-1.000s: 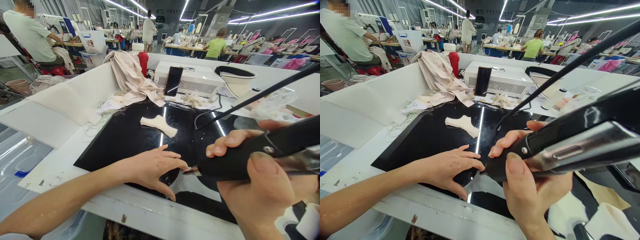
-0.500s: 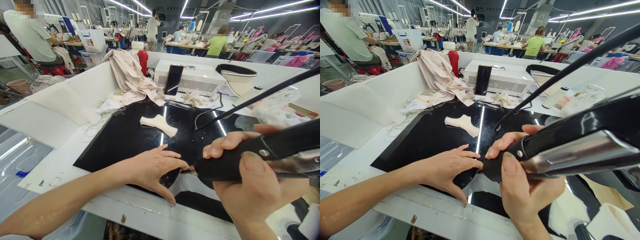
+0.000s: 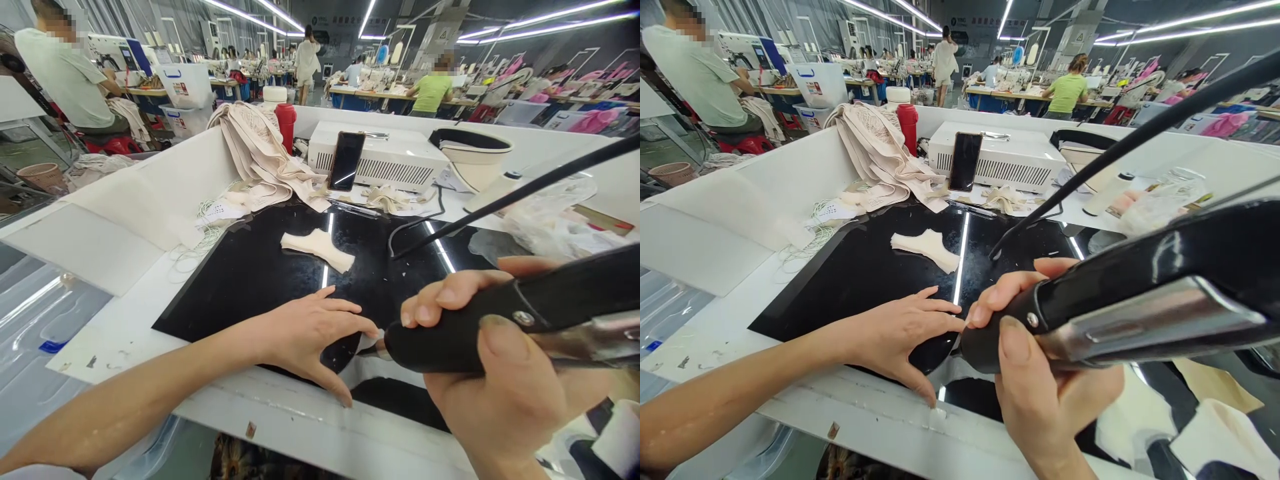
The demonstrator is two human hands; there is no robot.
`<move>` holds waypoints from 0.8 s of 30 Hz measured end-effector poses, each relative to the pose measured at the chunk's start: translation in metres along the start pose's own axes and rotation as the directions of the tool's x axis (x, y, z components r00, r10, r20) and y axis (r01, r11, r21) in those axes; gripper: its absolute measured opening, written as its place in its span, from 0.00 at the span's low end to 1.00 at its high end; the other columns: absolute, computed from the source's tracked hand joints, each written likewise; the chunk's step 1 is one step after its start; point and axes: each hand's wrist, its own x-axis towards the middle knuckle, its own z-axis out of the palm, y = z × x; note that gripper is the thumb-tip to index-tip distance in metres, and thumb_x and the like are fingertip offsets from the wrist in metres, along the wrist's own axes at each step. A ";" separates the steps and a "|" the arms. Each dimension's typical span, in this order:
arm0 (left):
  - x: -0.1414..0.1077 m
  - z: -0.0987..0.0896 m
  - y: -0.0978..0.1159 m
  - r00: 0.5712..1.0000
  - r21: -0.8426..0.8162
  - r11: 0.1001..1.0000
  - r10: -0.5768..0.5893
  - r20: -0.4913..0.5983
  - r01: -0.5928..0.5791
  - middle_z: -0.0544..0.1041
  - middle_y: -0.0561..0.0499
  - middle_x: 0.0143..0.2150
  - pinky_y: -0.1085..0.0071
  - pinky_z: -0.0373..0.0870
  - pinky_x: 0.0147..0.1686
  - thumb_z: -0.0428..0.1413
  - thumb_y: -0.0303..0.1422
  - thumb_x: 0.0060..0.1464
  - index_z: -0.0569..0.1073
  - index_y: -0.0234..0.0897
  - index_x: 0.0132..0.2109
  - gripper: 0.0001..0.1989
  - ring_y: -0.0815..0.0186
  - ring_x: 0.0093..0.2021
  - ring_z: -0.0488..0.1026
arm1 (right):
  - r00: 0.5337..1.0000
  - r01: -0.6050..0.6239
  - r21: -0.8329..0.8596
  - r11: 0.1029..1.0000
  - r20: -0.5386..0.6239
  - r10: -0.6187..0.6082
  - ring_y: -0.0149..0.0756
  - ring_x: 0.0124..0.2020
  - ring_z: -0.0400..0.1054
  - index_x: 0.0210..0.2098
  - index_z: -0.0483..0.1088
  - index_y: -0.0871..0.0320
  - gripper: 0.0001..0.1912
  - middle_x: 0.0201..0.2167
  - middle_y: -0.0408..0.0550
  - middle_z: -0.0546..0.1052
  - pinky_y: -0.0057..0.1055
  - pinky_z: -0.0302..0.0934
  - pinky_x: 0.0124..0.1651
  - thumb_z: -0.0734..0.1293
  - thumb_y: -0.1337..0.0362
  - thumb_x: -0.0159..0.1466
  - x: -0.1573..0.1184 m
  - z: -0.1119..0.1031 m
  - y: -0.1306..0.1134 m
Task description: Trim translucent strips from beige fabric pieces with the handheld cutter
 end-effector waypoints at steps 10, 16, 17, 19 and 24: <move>0.001 0.003 -0.002 1.000 0.005 1.000 0.008 -0.011 -0.008 0.73 0.41 0.64 0.39 0.39 0.72 0.68 0.47 0.51 0.65 0.41 0.65 0.38 0.49 0.71 0.61 | 0.998 -0.015 0.035 0.999 0.066 0.012 0.34 0.22 0.67 0.44 0.70 0.52 0.22 0.26 0.38 0.73 0.36 0.69 0.25 0.80 0.58 0.54 -0.010 0.006 -0.005; 0.000 0.001 -0.001 0.999 -0.017 0.999 0.028 -0.038 -0.029 0.70 0.43 0.66 0.38 0.40 0.71 0.69 0.42 0.52 0.66 0.43 0.61 0.33 0.50 0.68 0.64 | 0.996 0.005 0.017 1.000 0.088 -0.006 0.36 0.23 0.68 0.46 0.71 0.52 0.18 0.27 0.40 0.74 0.36 0.68 0.25 0.76 0.59 0.58 -0.009 0.005 -0.002; -0.001 0.000 0.000 0.998 -0.011 0.999 0.038 -0.051 -0.039 0.69 0.42 0.66 0.38 0.41 0.71 0.69 0.41 0.52 0.67 0.43 0.60 0.31 0.50 0.68 0.65 | 0.997 0.005 0.025 1.000 0.078 -0.007 0.36 0.23 0.68 0.45 0.71 0.52 0.19 0.27 0.40 0.73 0.35 0.67 0.24 0.77 0.59 0.57 -0.008 0.005 -0.003; -0.003 -0.001 -0.001 0.995 0.024 0.997 0.070 -0.077 -0.068 0.67 0.40 0.67 0.40 0.46 0.71 0.68 0.41 0.53 0.71 0.41 0.54 0.25 0.50 0.67 0.65 | 1.000 0.005 0.038 0.999 0.025 -0.006 0.36 0.24 0.67 0.44 0.72 0.52 0.20 0.27 0.39 0.73 0.35 0.66 0.25 0.78 0.58 0.55 -0.003 0.003 -0.005; -0.008 -0.009 -0.003 0.988 0.153 0.980 0.141 -0.056 -0.131 0.69 0.40 0.65 0.48 0.49 0.72 0.63 0.38 0.62 0.76 0.39 0.40 0.08 0.53 0.67 0.65 | 0.989 -0.010 -0.002 1.000 -0.149 0.010 0.36 0.24 0.64 0.41 0.75 0.47 0.24 0.27 0.38 0.70 0.37 0.66 0.27 0.82 0.57 0.47 0.010 -0.007 -0.012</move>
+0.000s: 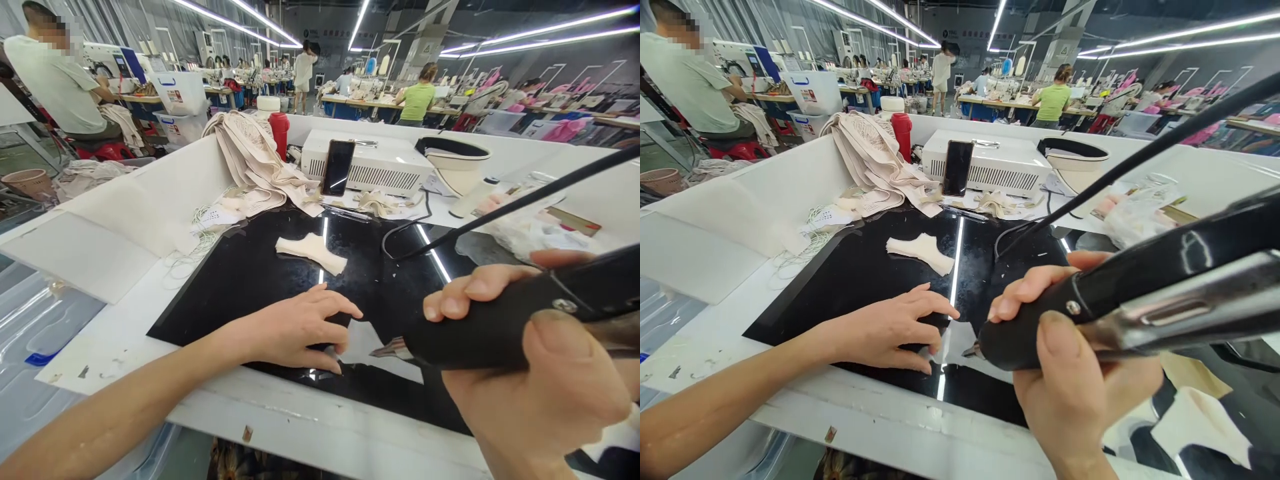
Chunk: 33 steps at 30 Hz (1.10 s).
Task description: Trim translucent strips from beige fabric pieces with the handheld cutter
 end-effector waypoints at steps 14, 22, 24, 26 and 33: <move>-0.008 -0.009 -0.011 0.928 0.244 0.924 -0.215 -0.304 0.295 0.73 0.41 0.61 0.51 0.64 0.65 0.50 0.23 0.67 0.77 0.37 0.51 0.13 0.55 0.63 0.68 | 0.986 0.154 -0.053 0.987 0.073 -0.150 0.36 0.25 0.68 0.46 0.73 0.52 0.17 0.29 0.40 0.75 0.36 0.66 0.27 0.76 0.63 0.57 0.008 -0.012 0.013; 0.000 0.007 0.017 0.969 -0.055 0.970 -0.239 -0.057 0.236 0.72 0.43 0.60 0.57 0.66 0.63 0.68 0.46 0.53 0.73 0.38 0.61 0.32 0.54 0.60 0.68 | 0.984 0.125 0.009 0.992 0.125 -0.125 0.33 0.26 0.71 0.49 0.70 0.52 0.19 0.32 0.40 0.76 0.33 0.68 0.28 0.76 0.62 0.61 -0.002 -0.001 0.024; -0.001 0.008 0.017 0.967 -0.056 0.966 -0.255 -0.014 0.254 0.70 0.42 0.62 0.55 0.65 0.63 0.69 0.48 0.51 0.71 0.39 0.63 0.36 0.52 0.61 0.66 | 0.984 0.119 0.017 0.993 0.129 -0.120 0.33 0.25 0.72 0.49 0.69 0.53 0.19 0.32 0.40 0.76 0.33 0.69 0.27 0.76 0.62 0.60 -0.004 0.001 0.026; -0.003 0.009 0.017 0.964 -0.055 0.962 -0.266 0.011 0.267 0.69 0.42 0.63 0.54 0.64 0.64 0.69 0.47 0.51 0.70 0.39 0.64 0.37 0.51 0.62 0.65 | 0.984 0.124 0.014 0.992 0.128 -0.125 0.33 0.25 0.72 0.48 0.69 0.53 0.20 0.32 0.40 0.76 0.33 0.69 0.26 0.76 0.63 0.60 -0.005 0.002 0.027; -0.004 0.008 0.018 0.954 -0.059 0.952 -0.297 0.050 0.299 0.67 0.44 0.65 0.52 0.61 0.66 0.68 0.48 0.53 0.66 0.44 0.67 0.39 0.50 0.63 0.63 | 0.985 0.128 -0.048 0.991 0.125 -0.121 0.34 0.26 0.71 0.49 0.68 0.53 0.18 0.31 0.41 0.76 0.35 0.68 0.28 0.75 0.63 0.62 -0.004 -0.002 0.029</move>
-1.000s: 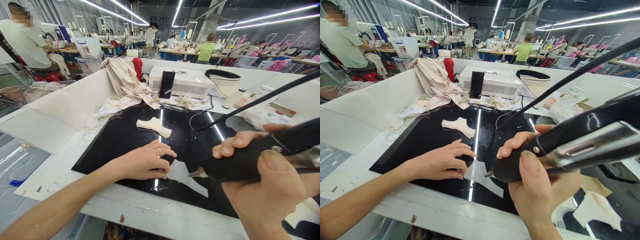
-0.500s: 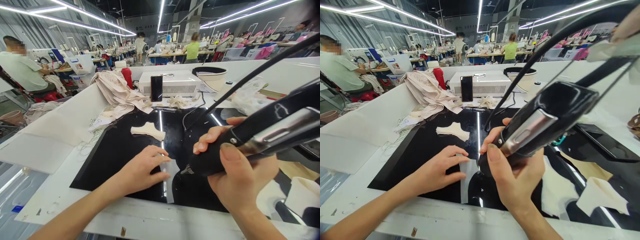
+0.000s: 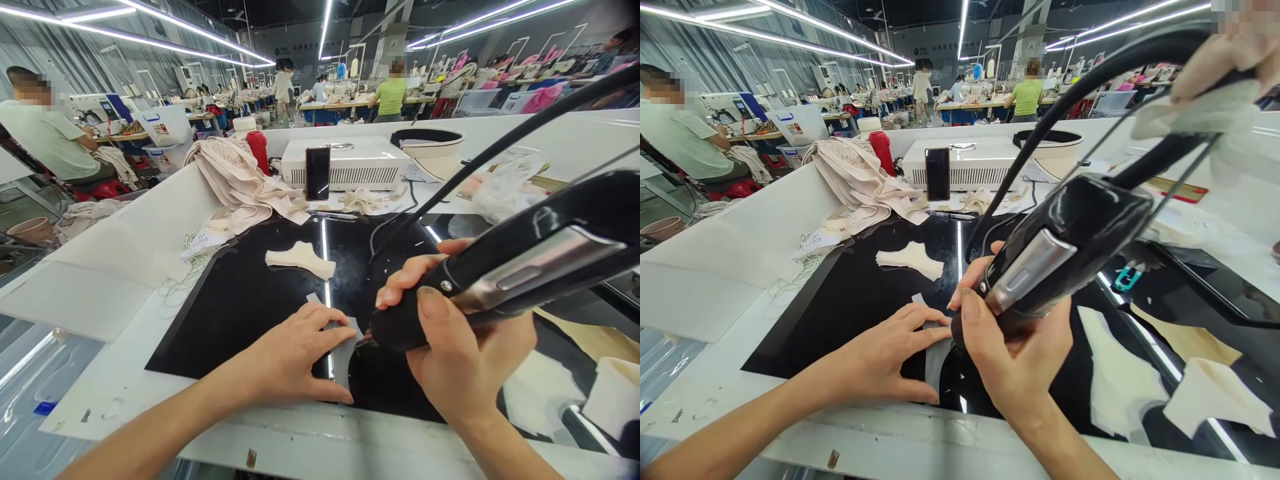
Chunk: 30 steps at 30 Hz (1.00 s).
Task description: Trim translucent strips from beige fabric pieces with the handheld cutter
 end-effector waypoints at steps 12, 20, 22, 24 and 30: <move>0.002 0.002 -0.001 0.996 0.000 0.998 0.068 -0.053 -0.068 0.70 0.43 0.62 0.55 0.58 0.68 0.67 0.46 0.55 0.68 0.42 0.66 0.35 0.53 0.62 0.66 | 0.995 -0.056 0.069 0.996 0.083 0.051 0.34 0.29 0.69 0.50 0.70 0.50 0.17 0.32 0.41 0.75 0.35 0.68 0.32 0.75 0.61 0.63 -0.010 -0.002 -0.006; 0.003 0.004 -0.003 0.995 0.004 0.997 0.078 -0.061 -0.078 0.69 0.44 0.63 0.57 0.61 0.66 0.67 0.46 0.54 0.69 0.41 0.65 0.35 0.52 0.63 0.64 | 0.995 -0.101 0.078 0.992 0.031 0.099 0.35 0.28 0.69 0.47 0.71 0.52 0.19 0.30 0.41 0.75 0.34 0.66 0.29 0.77 0.61 0.59 -0.007 0.001 -0.014; 0.003 0.002 -0.002 0.995 0.002 0.997 0.081 -0.055 -0.081 0.69 0.44 0.63 0.57 0.61 0.66 0.67 0.46 0.54 0.69 0.41 0.65 0.35 0.52 0.63 0.64 | 0.994 -0.113 0.090 0.990 0.013 0.112 0.35 0.26 0.68 0.45 0.71 0.52 0.20 0.29 0.41 0.74 0.35 0.66 0.27 0.78 0.60 0.56 -0.008 0.002 -0.018; 0.004 0.001 -0.001 0.996 0.002 0.997 0.077 -0.047 -0.077 0.70 0.43 0.63 0.57 0.61 0.65 0.67 0.45 0.54 0.69 0.41 0.65 0.35 0.52 0.63 0.64 | 0.991 -0.134 0.083 0.988 0.007 0.134 0.36 0.25 0.68 0.44 0.71 0.52 0.21 0.28 0.40 0.74 0.37 0.67 0.27 0.79 0.59 0.55 -0.009 0.003 -0.021; 0.004 0.001 0.000 0.995 -0.004 0.996 0.085 -0.059 -0.086 0.70 0.43 0.63 0.56 0.61 0.65 0.68 0.44 0.53 0.71 0.40 0.64 0.33 0.51 0.63 0.65 | 0.989 -0.147 0.076 0.986 0.003 0.148 0.36 0.23 0.67 0.44 0.70 0.51 0.23 0.27 0.39 0.74 0.38 0.66 0.27 0.79 0.55 0.54 -0.016 0.003 -0.025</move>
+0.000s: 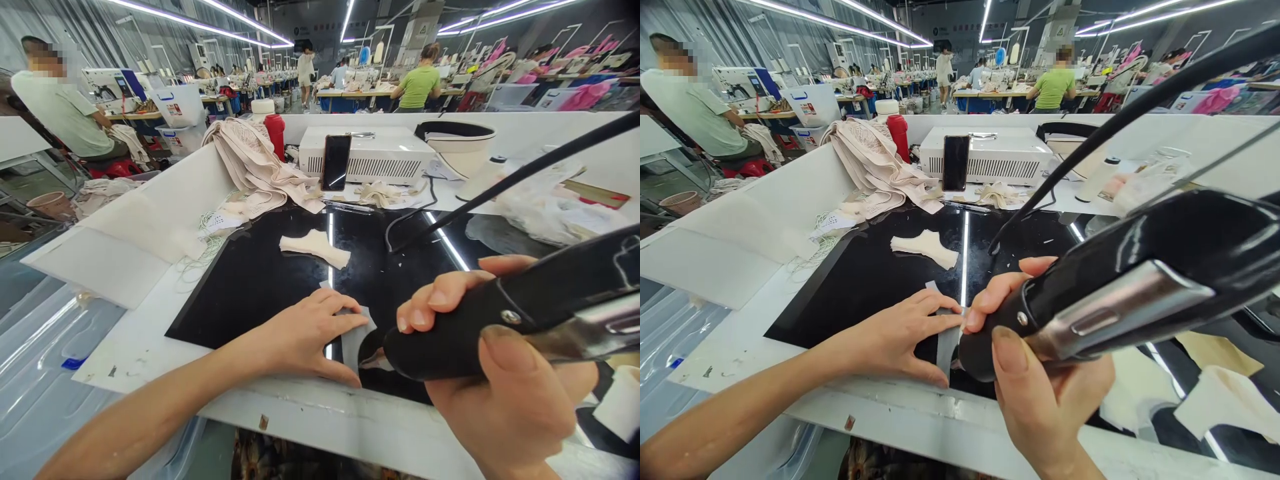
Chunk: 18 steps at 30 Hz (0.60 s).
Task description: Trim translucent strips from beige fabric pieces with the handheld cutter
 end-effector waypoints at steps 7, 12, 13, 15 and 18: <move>0.000 0.001 -0.001 1.000 0.000 1.000 0.001 0.002 -0.001 0.70 0.44 0.63 0.56 0.61 0.65 0.68 0.44 0.54 0.71 0.42 0.63 0.32 0.51 0.63 0.64 | 1.000 -0.011 -0.023 1.000 0.012 0.011 0.37 0.24 0.68 0.44 0.70 0.50 0.23 0.27 0.39 0.74 0.40 0.66 0.28 0.79 0.54 0.54 -0.003 -0.001 0.000; 0.000 0.002 -0.001 1.000 -0.018 1.000 0.002 -0.006 -0.002 0.71 0.44 0.62 0.55 0.60 0.66 0.69 0.45 0.51 0.70 0.44 0.64 0.35 0.51 0.63 0.64 | 0.999 -0.019 -0.010 1.000 -0.038 0.018 0.37 0.23 0.67 0.43 0.71 0.51 0.26 0.26 0.39 0.73 0.39 0.66 0.25 0.81 0.54 0.50 -0.003 0.004 -0.002; 0.000 0.002 -0.001 1.000 -0.017 1.000 0.001 -0.006 -0.002 0.71 0.44 0.62 0.55 0.60 0.66 0.69 0.45 0.51 0.70 0.44 0.65 0.36 0.51 0.63 0.64 | 0.999 -0.020 -0.009 1.000 -0.045 0.019 0.38 0.22 0.67 0.43 0.71 0.51 0.26 0.25 0.39 0.73 0.38 0.66 0.24 0.81 0.53 0.50 -0.003 0.005 -0.002; 0.001 0.002 -0.001 1.000 -0.008 1.000 0.003 -0.005 -0.003 0.71 0.43 0.62 0.56 0.60 0.66 0.69 0.45 0.51 0.70 0.43 0.65 0.36 0.52 0.63 0.64 | 0.999 -0.022 -0.010 1.000 -0.048 0.022 0.38 0.22 0.67 0.43 0.71 0.51 0.26 0.25 0.39 0.73 0.38 0.67 0.23 0.82 0.53 0.49 -0.003 0.005 -0.002; 0.001 0.003 -0.002 1.000 0.003 1.000 0.000 0.000 0.000 0.70 0.44 0.63 0.57 0.60 0.66 0.69 0.46 0.51 0.70 0.41 0.64 0.37 0.52 0.64 0.64 | 0.999 -0.022 -0.016 1.000 -0.038 0.021 0.37 0.23 0.67 0.43 0.71 0.51 0.24 0.26 0.39 0.73 0.37 0.67 0.24 0.80 0.55 0.52 -0.004 0.004 -0.002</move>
